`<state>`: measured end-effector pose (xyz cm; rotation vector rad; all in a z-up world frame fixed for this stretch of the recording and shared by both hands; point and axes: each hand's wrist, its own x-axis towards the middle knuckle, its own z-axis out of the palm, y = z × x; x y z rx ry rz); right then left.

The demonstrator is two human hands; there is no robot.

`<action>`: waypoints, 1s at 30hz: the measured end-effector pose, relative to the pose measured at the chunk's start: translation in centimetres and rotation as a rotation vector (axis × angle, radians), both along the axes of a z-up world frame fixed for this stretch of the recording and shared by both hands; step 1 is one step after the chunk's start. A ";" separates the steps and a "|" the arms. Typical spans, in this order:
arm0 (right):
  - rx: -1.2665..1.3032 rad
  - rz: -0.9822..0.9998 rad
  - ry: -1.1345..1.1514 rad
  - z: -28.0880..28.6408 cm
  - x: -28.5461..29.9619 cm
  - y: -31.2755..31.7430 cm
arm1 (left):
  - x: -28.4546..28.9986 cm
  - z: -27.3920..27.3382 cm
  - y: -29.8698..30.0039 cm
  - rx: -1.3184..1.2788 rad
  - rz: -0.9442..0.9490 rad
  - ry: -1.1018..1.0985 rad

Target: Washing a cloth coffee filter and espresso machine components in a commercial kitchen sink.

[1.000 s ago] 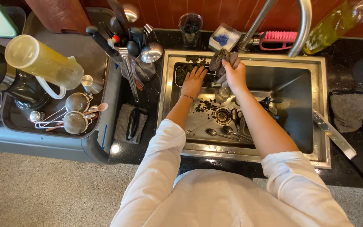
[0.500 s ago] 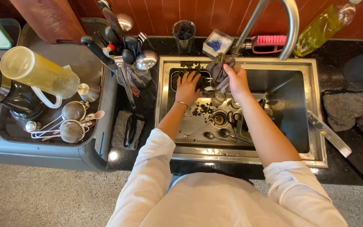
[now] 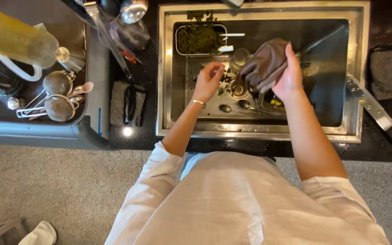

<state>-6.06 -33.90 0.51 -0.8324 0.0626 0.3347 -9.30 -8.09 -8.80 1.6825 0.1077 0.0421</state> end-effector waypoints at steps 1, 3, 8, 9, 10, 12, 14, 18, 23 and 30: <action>-0.001 -0.009 -0.003 -0.1 -0.3 -0.8 | -0.2 -0.5 -0.9 -0.001 -0.009 -0.003; 0.095 0.033 0.149 -0.7 -2.0 -2.5 | -1.6 -1.8 -2.9 -0.027 -0.067 0.048; 0.176 0.151 0.172 0.2 -1.9 -4.7 | -1.0 5.6 -6.9 -0.095 -0.250 -0.051; 0.169 0.163 0.211 0.0 -2.2 -5.1 | -1.5 6.7 -7.6 -0.150 -0.330 -0.046; 0.171 0.161 0.211 -1.0 -2.0 -5.9 | -1.2 6.3 -8.0 -0.149 -0.332 -0.045; 0.056 0.262 0.156 -3.1 -1.2 -7.0 | -0.6 5.7 -8.2 0.008 -0.338 -0.011; -0.071 0.226 0.203 -3.2 -0.5 -8.4 | -0.2 6.0 -7.5 0.061 -0.291 -0.028; -0.611 0.213 0.154 -4.9 1.0 -10.4 | -0.1 4.6 -5.4 0.128 -0.196 -0.258; -1.443 0.428 -0.058 -3.9 4.0 -9.9 | -0.5 3.8 -6.5 -0.184 -0.149 -0.101; -0.896 0.036 -0.486 -5.1 15.4 -5.6 | 1.9 4.2 -10.2 -0.087 -0.136 -0.201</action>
